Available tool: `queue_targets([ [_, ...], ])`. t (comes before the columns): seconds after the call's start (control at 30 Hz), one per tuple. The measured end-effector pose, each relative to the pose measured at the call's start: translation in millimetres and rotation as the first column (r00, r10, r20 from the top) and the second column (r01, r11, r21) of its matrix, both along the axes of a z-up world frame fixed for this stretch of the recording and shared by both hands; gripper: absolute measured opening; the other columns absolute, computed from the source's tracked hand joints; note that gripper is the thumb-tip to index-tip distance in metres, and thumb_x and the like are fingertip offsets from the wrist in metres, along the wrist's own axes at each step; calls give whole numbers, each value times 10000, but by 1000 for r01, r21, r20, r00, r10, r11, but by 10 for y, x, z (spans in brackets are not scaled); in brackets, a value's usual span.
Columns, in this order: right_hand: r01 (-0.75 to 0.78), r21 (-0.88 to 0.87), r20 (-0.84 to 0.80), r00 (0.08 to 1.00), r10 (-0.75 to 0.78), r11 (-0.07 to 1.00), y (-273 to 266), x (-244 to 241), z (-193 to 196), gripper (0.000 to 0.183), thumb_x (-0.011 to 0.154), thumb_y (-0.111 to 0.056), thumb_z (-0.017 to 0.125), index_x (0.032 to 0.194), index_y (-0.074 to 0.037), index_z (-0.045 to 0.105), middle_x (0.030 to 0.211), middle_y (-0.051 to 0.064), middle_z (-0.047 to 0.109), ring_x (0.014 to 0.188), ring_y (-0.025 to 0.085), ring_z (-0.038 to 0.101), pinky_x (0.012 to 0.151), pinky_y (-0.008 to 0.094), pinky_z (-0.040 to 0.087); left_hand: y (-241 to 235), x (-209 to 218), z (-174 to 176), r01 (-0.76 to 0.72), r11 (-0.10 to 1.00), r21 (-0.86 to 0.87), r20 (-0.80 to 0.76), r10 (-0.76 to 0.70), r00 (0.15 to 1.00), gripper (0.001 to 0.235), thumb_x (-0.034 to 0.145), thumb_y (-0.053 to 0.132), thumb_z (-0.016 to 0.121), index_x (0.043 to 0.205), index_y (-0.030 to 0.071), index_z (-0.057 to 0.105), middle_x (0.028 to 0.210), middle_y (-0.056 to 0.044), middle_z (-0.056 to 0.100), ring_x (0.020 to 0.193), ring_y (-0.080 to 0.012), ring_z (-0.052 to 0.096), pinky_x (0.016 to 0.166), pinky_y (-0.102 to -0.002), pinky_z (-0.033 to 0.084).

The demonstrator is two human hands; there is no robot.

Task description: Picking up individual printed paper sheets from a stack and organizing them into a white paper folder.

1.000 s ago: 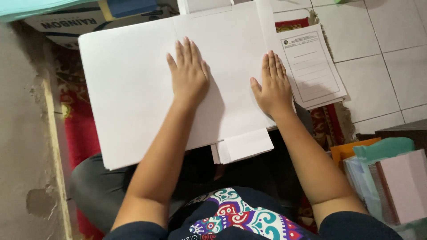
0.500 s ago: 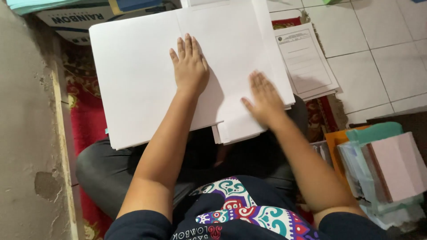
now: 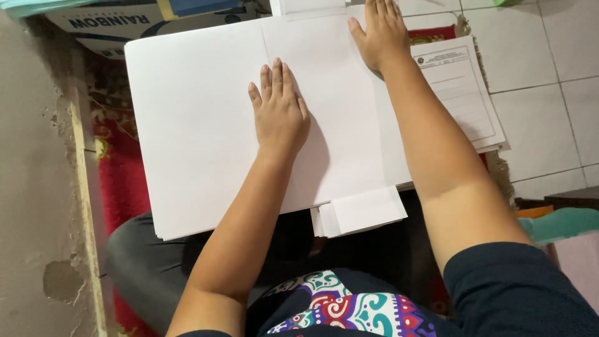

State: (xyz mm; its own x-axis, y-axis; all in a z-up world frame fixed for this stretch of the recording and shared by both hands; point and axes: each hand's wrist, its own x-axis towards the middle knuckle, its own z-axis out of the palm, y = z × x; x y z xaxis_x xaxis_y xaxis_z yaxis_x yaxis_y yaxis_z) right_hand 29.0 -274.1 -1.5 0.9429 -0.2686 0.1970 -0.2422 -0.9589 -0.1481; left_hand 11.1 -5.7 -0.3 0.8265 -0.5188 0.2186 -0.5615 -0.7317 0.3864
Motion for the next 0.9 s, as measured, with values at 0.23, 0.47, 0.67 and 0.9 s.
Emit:
queue_targets([
  [0.23,-4,-9,3,1000,4,1000,72,-518,15,656,1138,-344,445,1570,102,231,1648,258,245,1531,353,207,1254,429,149,-13,-11,78,-41,999,29,-36,42,998,616,979,170,410,1529,-93,322,1633,-237,275,1529,-366,143,1223,-571,80],
  [0.47,128,77,-286,953,-101,989,754,-1851,391,733,1096,-441,295,1618,17,60,1703,162,18,1568,282,47,1271,435,114,9,-57,72,-43,999,32,-37,44,998,593,1017,177,350,1552,-73,293,1645,-213,252,1527,-360,122,1226,-557,52],
  [0.67,38,70,7,999,-38,997,1039,-2930,135,688,1047,-305,474,1592,54,256,1672,223,244,1554,330,236,1255,426,228,20,-142,318,-11,991,130,-156,32,987,595,1063,223,259,1585,-47,164,1682,-175,113,1532,-317,16,1249,-517,-6],
  [0.9,167,440,331,883,-332,882,-10,-3207,-283,334,1077,-68,505,1308,157,593,1359,339,593,1275,424,596,1065,449,510,-51,-162,372,-6,994,114,-158,24,987,583,1055,186,329,1576,-57,233,1667,-186,177,1519,-332,60,1231,-522,3],
])
